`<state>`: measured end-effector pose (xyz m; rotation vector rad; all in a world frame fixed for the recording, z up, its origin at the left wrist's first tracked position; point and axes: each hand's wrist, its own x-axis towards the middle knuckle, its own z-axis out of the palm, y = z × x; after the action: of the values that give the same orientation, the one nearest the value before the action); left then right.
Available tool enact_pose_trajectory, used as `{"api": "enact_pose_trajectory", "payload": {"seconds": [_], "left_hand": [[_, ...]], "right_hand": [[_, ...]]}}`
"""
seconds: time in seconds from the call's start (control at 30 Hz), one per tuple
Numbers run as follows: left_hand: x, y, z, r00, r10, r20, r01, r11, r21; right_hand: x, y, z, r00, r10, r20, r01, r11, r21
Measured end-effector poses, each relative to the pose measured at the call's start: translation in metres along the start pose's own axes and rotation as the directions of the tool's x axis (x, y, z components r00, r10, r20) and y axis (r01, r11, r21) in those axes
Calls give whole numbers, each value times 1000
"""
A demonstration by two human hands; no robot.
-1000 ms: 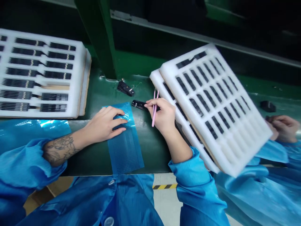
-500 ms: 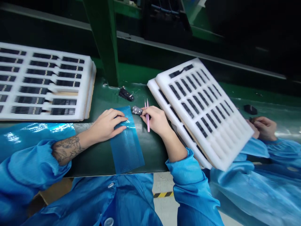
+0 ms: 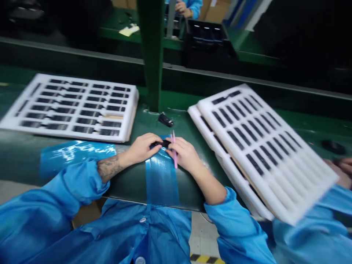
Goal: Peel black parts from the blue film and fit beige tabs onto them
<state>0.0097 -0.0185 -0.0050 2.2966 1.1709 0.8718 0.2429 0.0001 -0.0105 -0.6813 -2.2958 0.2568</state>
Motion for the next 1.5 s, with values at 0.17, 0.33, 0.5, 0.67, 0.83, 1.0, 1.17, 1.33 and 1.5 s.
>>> {"api": "enact_pose_trajectory", "payload": {"seconds": [0.17, 0.33, 0.5, 0.67, 0.83, 1.0, 1.17, 1.33, 1.5], "left_hand": [[-5, -2, 0, 998, 21, 54, -28, 991, 133], [0, -2, 5, 993, 29, 114, -50, 980, 190], [-4, 13, -21, 994, 31, 107, -54, 973, 223], [-32, 0, -115, 971, -100, -218, 179, 905, 386], [-38, -49, -182, 947, -295, -127, 315, 772, 552], [-27, -61, -194, 958, -287, -12, 240, 777, 582], [-21, -64, -196, 962, -259, 89, 170, 820, 546], [-18, -67, -188, 963, -264, 62, 196, 836, 513], [-10, -66, -181, 955, -294, 27, 227, 788, 572]], "right_hand": [[1, 3, 0, 999, 51, -7, -51, 998, 43], [2, 4, 2, 992, 122, -19, -120, 989, 86], [-3, 9, -7, 977, 211, -45, -199, 963, 182], [-12, 19, -13, 946, 321, -52, -305, 932, 198], [-15, 24, -6, 968, 249, 28, -249, 947, 202], [-16, 25, -6, 969, 245, 19, -243, 948, 204], [-16, 26, -7, 971, 238, 28, -238, 948, 211], [-16, 26, -8, 969, 247, 30, -248, 945, 212], [-16, 25, -9, 969, 244, 35, -246, 943, 224]]}}
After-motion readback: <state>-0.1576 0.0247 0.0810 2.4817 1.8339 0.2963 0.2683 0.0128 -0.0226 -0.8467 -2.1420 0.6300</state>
